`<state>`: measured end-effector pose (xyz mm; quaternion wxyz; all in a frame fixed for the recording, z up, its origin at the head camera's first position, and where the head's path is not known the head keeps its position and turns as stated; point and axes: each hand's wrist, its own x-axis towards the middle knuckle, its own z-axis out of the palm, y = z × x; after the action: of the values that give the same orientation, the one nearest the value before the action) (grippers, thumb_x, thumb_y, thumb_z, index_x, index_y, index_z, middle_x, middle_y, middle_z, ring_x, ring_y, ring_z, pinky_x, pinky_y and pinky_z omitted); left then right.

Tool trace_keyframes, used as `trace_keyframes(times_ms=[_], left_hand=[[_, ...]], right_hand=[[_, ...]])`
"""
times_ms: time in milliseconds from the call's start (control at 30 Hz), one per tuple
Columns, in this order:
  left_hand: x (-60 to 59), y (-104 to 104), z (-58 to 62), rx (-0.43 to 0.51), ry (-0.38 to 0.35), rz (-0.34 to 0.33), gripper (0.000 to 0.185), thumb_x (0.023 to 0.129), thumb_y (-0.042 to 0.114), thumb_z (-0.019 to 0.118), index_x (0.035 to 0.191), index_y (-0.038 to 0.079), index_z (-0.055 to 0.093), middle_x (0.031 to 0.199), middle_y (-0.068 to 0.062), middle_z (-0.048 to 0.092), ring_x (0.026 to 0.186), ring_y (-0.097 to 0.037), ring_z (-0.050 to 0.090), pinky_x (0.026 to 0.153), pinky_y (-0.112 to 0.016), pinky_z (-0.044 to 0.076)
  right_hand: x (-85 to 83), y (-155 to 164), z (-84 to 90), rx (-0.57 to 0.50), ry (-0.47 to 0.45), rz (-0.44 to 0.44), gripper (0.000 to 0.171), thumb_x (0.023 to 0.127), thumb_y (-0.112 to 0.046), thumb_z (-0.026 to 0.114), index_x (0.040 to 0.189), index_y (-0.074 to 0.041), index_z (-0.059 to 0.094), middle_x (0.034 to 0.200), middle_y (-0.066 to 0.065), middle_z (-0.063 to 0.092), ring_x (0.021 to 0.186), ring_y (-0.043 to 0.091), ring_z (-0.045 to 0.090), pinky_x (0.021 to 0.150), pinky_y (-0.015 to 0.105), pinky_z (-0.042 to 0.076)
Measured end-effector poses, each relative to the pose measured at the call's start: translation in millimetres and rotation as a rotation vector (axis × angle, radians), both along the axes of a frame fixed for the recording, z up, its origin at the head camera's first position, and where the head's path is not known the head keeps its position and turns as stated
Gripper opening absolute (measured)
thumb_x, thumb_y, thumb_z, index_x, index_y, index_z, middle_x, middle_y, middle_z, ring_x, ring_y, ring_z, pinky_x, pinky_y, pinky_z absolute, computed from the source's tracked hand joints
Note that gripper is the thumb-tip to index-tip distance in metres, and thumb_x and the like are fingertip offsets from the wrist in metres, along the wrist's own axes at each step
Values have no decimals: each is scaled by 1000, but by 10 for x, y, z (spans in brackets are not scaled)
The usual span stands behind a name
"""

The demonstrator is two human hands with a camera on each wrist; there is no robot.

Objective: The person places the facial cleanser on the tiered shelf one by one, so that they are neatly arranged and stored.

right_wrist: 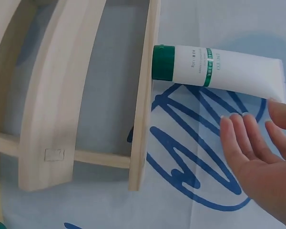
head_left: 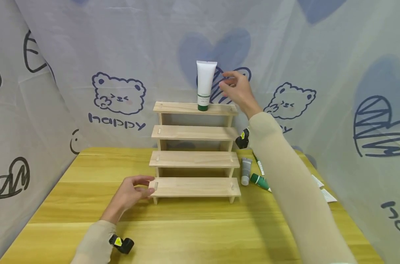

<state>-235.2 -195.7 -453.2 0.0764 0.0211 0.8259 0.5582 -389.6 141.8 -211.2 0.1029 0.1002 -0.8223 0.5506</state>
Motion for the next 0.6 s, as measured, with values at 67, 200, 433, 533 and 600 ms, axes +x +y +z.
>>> trace_keyframes(times_ms=[67,200,433,533,600], left_hand=[[-5,1,2,11,-10,0,46,84,16,73,128,10,59,125,-19,55,92,-18,67,76,-34,60],[-9,2,-13,22,-26,-3,47,84,17,73,128,11,59,127,-18,54,91,-18,68,78,-35,60],[-18,4,-37,23,-29,-5,46,84,17,73,127,13,60,126,-17,54,91,-18,68,79,-35,60],[-22,-6,-37,30,-29,-10,46,84,16,73,128,12,59,126,-17,54,91,-19,68,79,-36,60],[-22,-17,-34,34,-30,-13,46,84,16,73,127,11,59,125,-18,54,91,-19,68,79,-36,60]], right_hand=[[58,42,-14,10,-6,1,44,95,-19,58,137,-12,47,124,13,56,111,28,59,93,36,55],[167,133,-62,50,-21,0,43,95,-19,58,135,-9,49,120,12,57,109,28,60,91,35,56],[333,322,-157,124,-79,-21,40,95,-21,58,133,-10,51,124,12,55,107,24,60,88,31,57],[384,402,-215,172,-92,-18,40,95,-21,58,133,-8,51,128,14,55,108,26,60,87,32,58],[411,450,-264,210,-103,-17,40,96,-21,58,133,-7,51,128,15,56,108,28,61,86,33,58]])
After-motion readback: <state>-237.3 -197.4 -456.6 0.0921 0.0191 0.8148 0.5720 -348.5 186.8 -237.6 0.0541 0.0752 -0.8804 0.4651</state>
